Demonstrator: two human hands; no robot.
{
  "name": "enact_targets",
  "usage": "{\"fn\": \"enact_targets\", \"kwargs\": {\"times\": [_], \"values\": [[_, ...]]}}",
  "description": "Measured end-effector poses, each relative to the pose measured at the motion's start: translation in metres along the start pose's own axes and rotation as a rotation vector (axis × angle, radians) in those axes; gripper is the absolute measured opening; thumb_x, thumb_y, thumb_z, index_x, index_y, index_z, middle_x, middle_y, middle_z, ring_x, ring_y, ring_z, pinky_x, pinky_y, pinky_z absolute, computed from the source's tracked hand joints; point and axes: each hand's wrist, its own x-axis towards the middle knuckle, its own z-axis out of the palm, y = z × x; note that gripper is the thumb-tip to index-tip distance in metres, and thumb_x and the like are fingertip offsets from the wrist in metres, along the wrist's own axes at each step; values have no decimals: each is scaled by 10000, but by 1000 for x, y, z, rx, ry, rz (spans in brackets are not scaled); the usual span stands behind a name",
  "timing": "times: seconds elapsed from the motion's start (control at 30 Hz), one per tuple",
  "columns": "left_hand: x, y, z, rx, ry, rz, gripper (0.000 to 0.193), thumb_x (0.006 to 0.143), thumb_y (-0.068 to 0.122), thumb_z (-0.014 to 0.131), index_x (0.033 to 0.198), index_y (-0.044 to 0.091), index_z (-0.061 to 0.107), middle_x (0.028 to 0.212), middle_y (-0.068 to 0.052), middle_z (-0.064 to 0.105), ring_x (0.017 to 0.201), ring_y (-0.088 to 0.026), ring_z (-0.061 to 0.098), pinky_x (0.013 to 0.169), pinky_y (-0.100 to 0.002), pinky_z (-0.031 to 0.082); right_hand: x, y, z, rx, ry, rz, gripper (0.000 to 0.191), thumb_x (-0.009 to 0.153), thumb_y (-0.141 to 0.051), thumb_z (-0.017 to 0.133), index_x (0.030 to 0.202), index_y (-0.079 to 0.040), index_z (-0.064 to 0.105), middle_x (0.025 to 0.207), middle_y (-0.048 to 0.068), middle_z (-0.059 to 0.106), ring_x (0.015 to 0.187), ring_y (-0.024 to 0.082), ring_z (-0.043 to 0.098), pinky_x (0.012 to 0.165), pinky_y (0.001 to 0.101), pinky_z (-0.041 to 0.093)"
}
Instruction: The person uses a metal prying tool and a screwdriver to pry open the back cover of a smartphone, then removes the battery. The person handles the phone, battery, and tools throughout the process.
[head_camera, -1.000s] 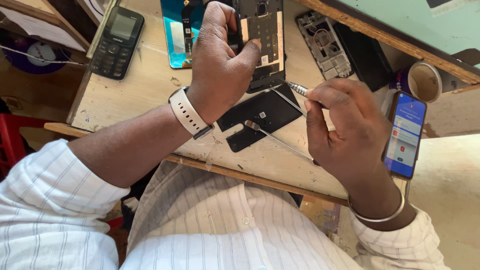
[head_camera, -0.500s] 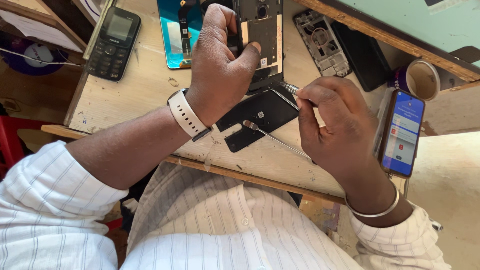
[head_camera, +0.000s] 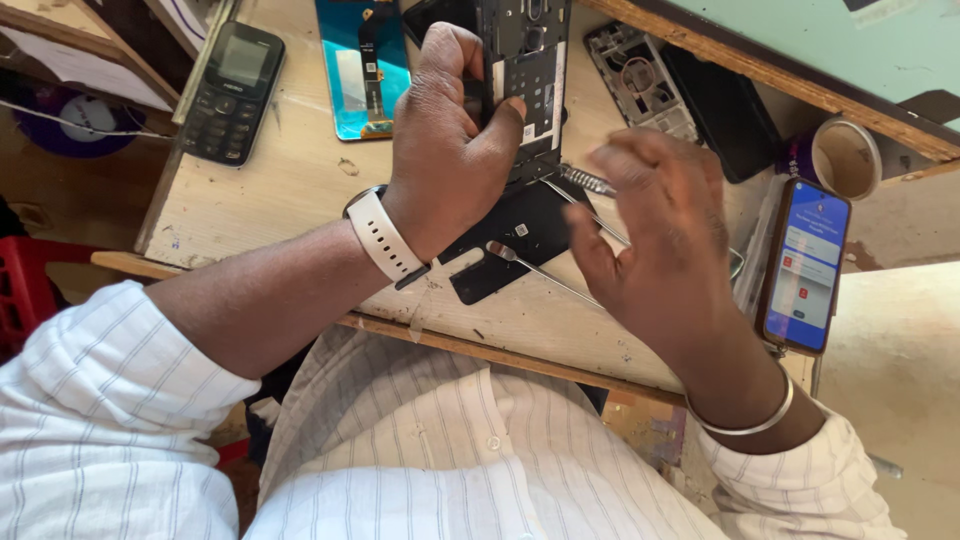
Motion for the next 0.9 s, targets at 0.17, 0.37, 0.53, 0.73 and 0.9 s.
{"fn": "enact_targets", "kwargs": {"times": [0.17, 0.37, 0.53, 0.73, 0.9], "values": [[3, 0, 0, -15, 9, 16, 294, 968, -30, 701, 1070, 75, 447, 862, -13, 574, 692, -41, 579, 549, -234, 464, 3, -1, -2, 30, -41, 85, 218, 1039, 3, 749, 1221, -88, 673, 909, 107, 677, 707, 224, 647, 618, 338, 507], [3, -3, 0, -23, -6, -17, 295, 963, -22, 699, 1060, 76, 437, 832, 1, 574, 676, -32, 590, 537, -232, 466, 0, 0, 1, -11, -23, 103, 316, 919, -86, 844, 1160, 32, 679, 896, 142, 690, 752, 268, 685, 636, 355, 539], [5, -8, 0, -76, 8, -3, 300, 977, -38, 683, 1090, 83, 433, 923, 1, 555, 781, -37, 603, 615, -218, 519, -12, 21, -8, 60, -3, 177, 109, 969, 6, 773, 1020, -81, 733, 1035, 98, 715, 915, 218, 716, 763, 327, 572], [12, -14, -4, -430, -88, -148, 275, 968, -64, 655, 1103, 73, 458, 974, 4, 546, 769, -49, 537, 622, -207, 478, -21, 63, 11, -85, -29, 184, 151, 906, 7, 802, 1003, -85, 731, 1043, 106, 712, 997, 302, 676, 873, 401, 547], [17, -10, -3, -763, -203, -313, 285, 940, -90, 644, 1142, 32, 484, 1040, -35, 597, 895, -63, 621, 821, -213, 572, -22, 74, 28, -14, -95, 221, 124, 858, -33, 784, 966, -78, 743, 1004, 111, 728, 929, 302, 697, 827, 400, 558]]}}
